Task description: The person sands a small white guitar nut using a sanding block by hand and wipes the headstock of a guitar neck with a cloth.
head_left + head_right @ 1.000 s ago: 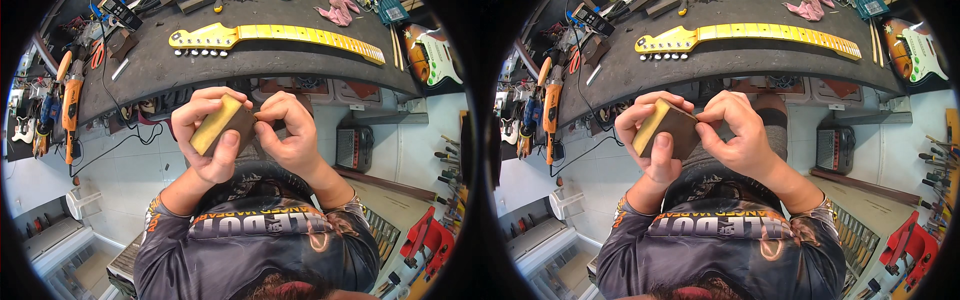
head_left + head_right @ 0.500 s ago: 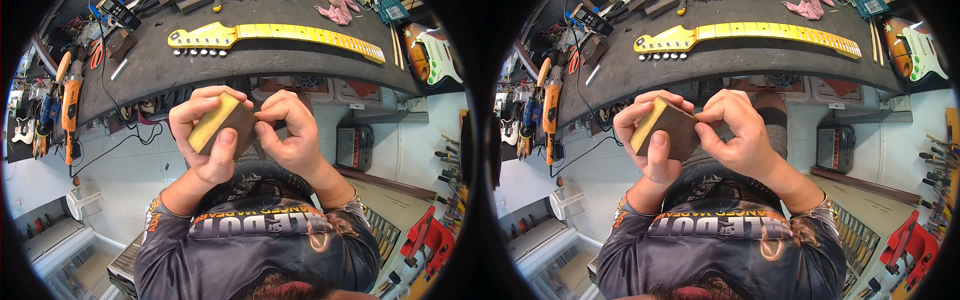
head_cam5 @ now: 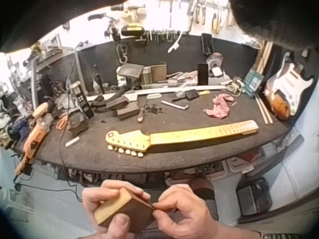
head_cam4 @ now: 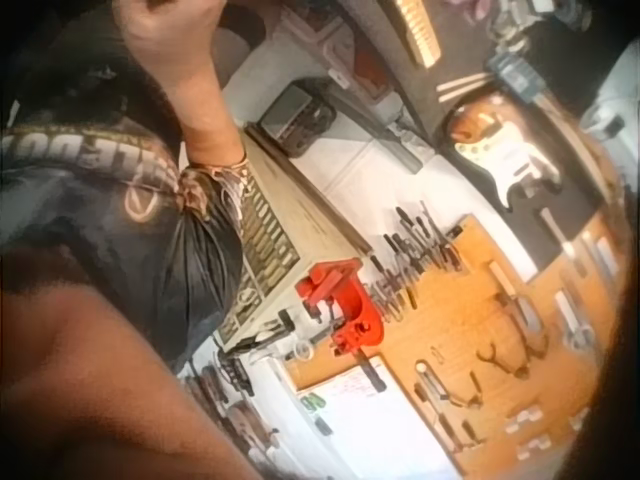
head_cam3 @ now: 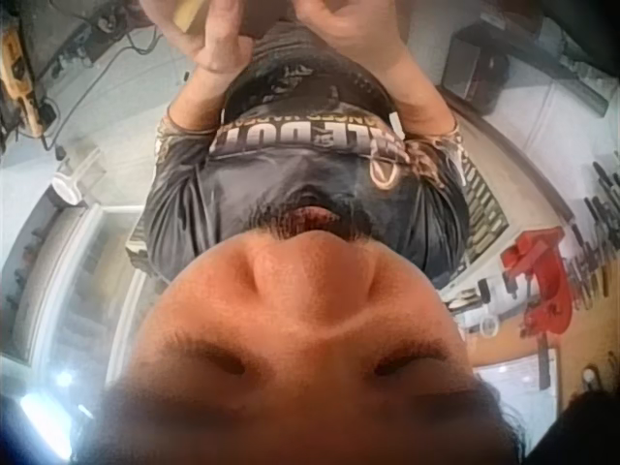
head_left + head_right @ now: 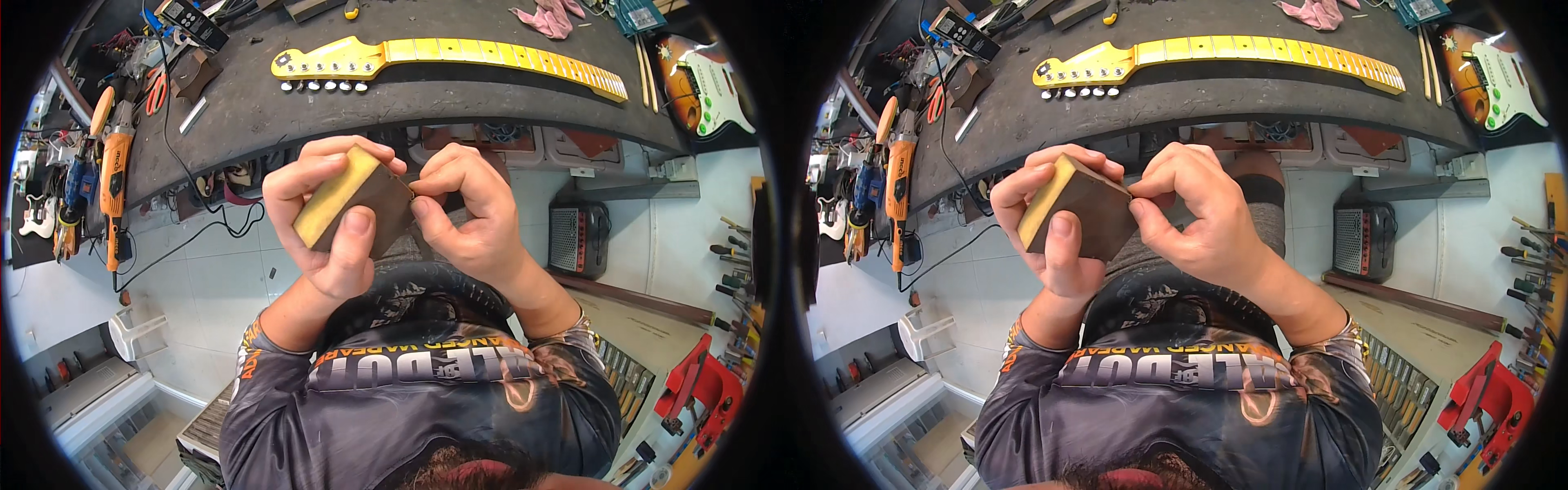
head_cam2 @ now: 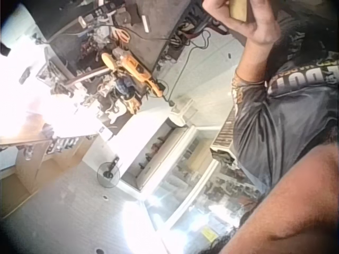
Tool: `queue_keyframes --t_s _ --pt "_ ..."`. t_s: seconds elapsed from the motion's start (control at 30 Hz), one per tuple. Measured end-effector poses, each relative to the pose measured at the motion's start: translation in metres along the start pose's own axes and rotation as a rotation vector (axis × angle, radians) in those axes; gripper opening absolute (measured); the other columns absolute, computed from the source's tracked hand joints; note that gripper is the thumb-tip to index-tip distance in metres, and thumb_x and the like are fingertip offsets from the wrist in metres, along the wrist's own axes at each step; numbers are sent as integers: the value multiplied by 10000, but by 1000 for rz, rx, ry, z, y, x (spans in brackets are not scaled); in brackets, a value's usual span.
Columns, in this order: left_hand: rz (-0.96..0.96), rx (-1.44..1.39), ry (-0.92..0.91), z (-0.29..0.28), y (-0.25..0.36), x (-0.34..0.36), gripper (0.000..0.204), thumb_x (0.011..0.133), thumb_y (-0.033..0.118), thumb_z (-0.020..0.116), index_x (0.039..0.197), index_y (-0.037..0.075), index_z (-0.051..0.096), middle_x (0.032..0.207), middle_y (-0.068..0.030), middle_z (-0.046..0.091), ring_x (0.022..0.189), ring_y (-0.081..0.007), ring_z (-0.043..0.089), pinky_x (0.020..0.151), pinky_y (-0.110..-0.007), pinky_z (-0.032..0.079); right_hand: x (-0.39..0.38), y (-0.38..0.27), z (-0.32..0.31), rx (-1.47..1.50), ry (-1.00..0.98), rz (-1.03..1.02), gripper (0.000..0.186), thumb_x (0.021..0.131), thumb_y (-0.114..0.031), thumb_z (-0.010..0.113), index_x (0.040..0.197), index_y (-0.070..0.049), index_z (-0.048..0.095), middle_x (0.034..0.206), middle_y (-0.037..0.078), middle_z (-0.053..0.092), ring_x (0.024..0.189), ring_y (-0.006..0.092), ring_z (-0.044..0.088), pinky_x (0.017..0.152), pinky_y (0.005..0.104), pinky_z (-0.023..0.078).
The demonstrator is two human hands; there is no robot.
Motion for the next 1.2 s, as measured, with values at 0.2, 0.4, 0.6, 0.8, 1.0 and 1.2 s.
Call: queue_keyframes --t_s 0.2,0.4,0.6,0.8,1.0,1.2 --pt "-64 -120 119 -10 2 12 415 1057 222 606 1411 63 456 1286 -282 629 1071 -358 703 935 -494 612 -8 28 5 702 23 352 114 971 -58 750 1029 -24 658 990 64 655 889 140 582 834 306 467" --pt "-193 132 37 -7 -13 8 518 975 -20 719 1440 16 497 1330 -160 619 1182 -230 650 1024 -372 538 -15 38 19 1319 -62 540 183 1064 -243 668 1061 -61 656 965 32 592 871 137 533 886 324 441" --pt "-208 228 -35 3 -12 11 541 944 -18 775 1425 10 528 1290 -92 592 1106 -143 604 950 -291 512 -20 36 27 1489 -23 655 240 1086 -315 626 1092 -76 649 938 1 558 886 143 530 917 348 440" --pt "-267 196 -56 5 -8 15 526 966 -1 769 1437 13 534 1285 -79 600 1123 -130 595 956 -281 505 -18 34 29 1559 -78 642 249 1104 -332 579 1116 -92 644 935 -16 549 890 134 521 940 343 437" --pt "-289 174 -69 9 -9 14 484 978 7 769 1406 31 545 1208 -55 630 966 -109 638 848 -275 544 -17 28 27 1587 16 704 254 1113 -337 566 1127 -96 647 941 -20 556 876 116 502 942 336 429" --pt "-345 -22 16 -4 -11 17 407 1052 103 689 1423 1 557 1257 -147 692 1106 -185 691 945 -324 561 -16 33 27 1532 -50 555 262 1104 -319 596 1160 -74 671 986 -14 577 873 111 514 963 325 446"
Point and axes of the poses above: each hand's wrist, its own x-axis towards the middle knuckle, its own z-axis out of the palm, y = z × x, the point moved 6 cm from there along x, towards the middle knuckle
